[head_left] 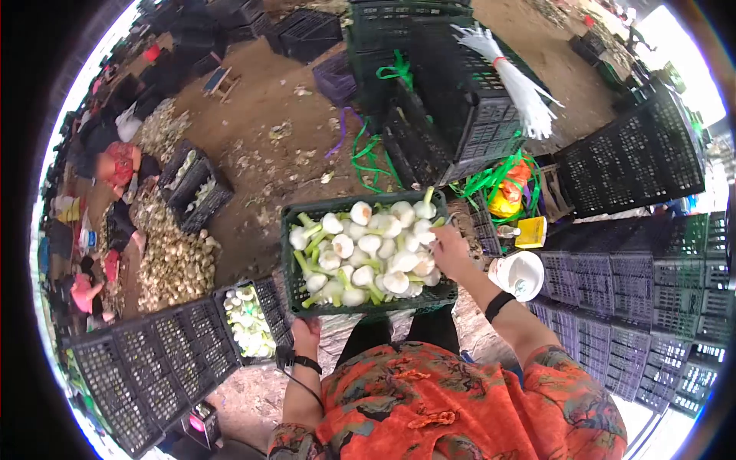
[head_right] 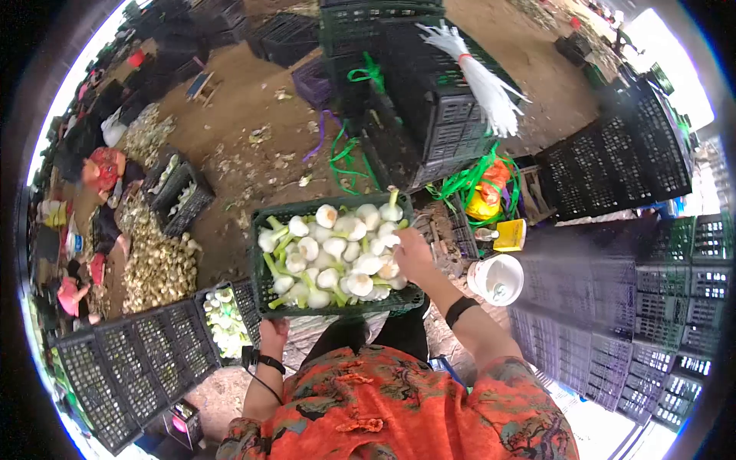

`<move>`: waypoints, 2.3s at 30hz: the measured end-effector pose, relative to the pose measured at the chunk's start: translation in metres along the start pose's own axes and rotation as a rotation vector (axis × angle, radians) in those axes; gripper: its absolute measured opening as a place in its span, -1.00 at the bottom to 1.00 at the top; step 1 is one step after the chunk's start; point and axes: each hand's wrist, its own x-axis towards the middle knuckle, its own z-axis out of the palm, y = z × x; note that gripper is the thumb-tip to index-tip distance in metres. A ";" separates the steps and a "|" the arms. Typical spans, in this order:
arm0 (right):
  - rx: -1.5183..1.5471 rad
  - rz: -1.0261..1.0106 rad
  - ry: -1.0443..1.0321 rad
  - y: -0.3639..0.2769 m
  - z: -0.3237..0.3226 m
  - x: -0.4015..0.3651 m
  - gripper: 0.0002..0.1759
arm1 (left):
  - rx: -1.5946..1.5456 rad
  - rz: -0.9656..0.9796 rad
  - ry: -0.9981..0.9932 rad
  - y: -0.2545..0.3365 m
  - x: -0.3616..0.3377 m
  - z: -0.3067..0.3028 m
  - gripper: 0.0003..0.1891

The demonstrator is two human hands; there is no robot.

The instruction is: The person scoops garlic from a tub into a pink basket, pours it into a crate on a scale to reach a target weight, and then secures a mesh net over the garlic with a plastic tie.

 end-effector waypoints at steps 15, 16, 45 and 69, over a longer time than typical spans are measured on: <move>1.252 1.045 0.359 0.081 0.072 -0.152 -0.84 | -0.047 -0.074 -0.262 0.008 0.022 -0.027 -0.80; 1.195 1.106 0.446 0.082 0.072 -0.155 -0.82 | -0.037 -0.091 -0.283 0.007 0.023 -0.021 -0.80; -0.234 0.212 -0.277 -0.016 0.041 0.038 -0.79 | -0.035 -0.023 0.045 0.006 0.024 -0.013 -0.75; -0.788 0.093 -0.462 -0.010 0.029 0.064 -0.75 | 0.504 0.548 0.111 0.058 -0.035 0.017 -0.84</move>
